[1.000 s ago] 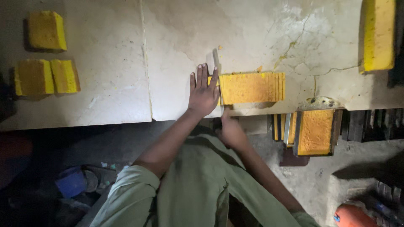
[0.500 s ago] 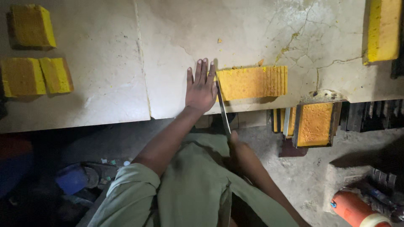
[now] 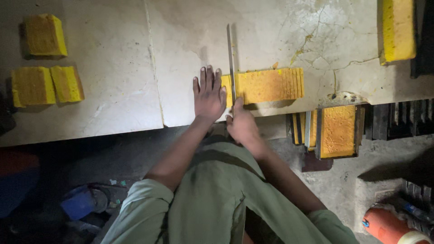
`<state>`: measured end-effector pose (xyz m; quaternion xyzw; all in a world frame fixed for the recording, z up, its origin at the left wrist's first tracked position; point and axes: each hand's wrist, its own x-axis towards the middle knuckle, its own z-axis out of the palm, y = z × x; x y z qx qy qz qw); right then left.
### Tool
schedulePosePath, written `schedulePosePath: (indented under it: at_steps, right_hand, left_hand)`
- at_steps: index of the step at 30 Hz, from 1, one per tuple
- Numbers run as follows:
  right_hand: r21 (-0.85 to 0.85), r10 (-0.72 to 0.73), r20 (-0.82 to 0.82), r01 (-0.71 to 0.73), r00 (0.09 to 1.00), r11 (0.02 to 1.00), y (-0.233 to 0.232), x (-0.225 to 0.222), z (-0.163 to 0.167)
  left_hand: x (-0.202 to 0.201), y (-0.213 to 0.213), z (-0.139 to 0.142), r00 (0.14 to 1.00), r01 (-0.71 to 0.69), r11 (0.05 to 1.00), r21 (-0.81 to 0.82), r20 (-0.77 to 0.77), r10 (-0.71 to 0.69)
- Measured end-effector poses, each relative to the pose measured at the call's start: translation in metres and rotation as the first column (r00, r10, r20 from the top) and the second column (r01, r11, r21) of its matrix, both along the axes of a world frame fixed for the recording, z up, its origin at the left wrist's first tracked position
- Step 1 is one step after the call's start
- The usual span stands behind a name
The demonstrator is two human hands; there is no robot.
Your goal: The person uses a long knife to slice yellow sponge blocks into smaller pieces on a white table. They remove a block from a metal frame, cut it into strips, and stack the pieces. Another person is visible working nearby.
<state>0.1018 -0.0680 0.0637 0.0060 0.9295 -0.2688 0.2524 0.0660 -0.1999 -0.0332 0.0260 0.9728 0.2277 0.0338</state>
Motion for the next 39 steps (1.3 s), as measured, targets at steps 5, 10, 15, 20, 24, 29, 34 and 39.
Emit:
schedulePosePath:
  at_steps: [5, 10, 15, 20, 24, 29, 34, 39]
  right_hand:
    - [-0.021, -0.011, 0.103, 0.014, 0.995, 1.000, -0.008, 0.015, -0.014]
    - [0.039, 0.120, -0.048, -0.118, 0.992, 0.992, -0.006, 0.004, -0.041]
    - [-0.019, 0.096, 0.116, -0.095, 0.989, 0.995, 0.000, 0.021, -0.028]
    - [-0.231, 0.131, 0.060, -0.114, 0.990, 0.966, 0.034, 0.090, 0.001]
    - [-0.035, 0.118, 0.237, -0.113, 0.964, 0.993, 0.038, 0.094, -0.026]
    - [-0.045, 0.120, 0.113, -0.115, 0.986, 0.992, 0.012, 0.055, -0.054]
    - [-0.231, -0.009, 0.086, 0.028, 0.996, 0.973, 0.033, 0.039, -0.024]
    - [-0.265, -0.063, -0.199, 0.009, 0.978, 0.964, 0.103, 0.051, -0.028]
  left_hand:
    - [-0.003, 0.002, 0.005, 1.000, 0.006, 1.000, -0.005, 0.018, -0.006]
    - [-0.005, 0.001, 0.008, 0.999, 0.010, 1.000, -0.018, 0.032, -0.009]
    - [-0.002, 0.000, 0.005, 0.999, 0.022, 0.999, -0.041, 0.027, -0.021]
    - [-0.003, 0.001, 0.004, 0.998, 0.020, 0.999, -0.045, 0.052, -0.018]
    - [-0.006, 0.002, 0.000, 0.998, 0.030, 0.998, -0.049, 0.055, -0.028]
    - [-0.006, 0.000, -0.016, 0.998, -0.054, 0.998, -0.034, -0.017, 0.054]
    - [0.006, -0.010, -0.015, 0.963, -0.149, 0.938, 0.313, -0.167, 0.209]
    - [0.012, -0.028, 0.006, 0.989, 0.100, 0.982, 0.163, -0.120, -0.080]
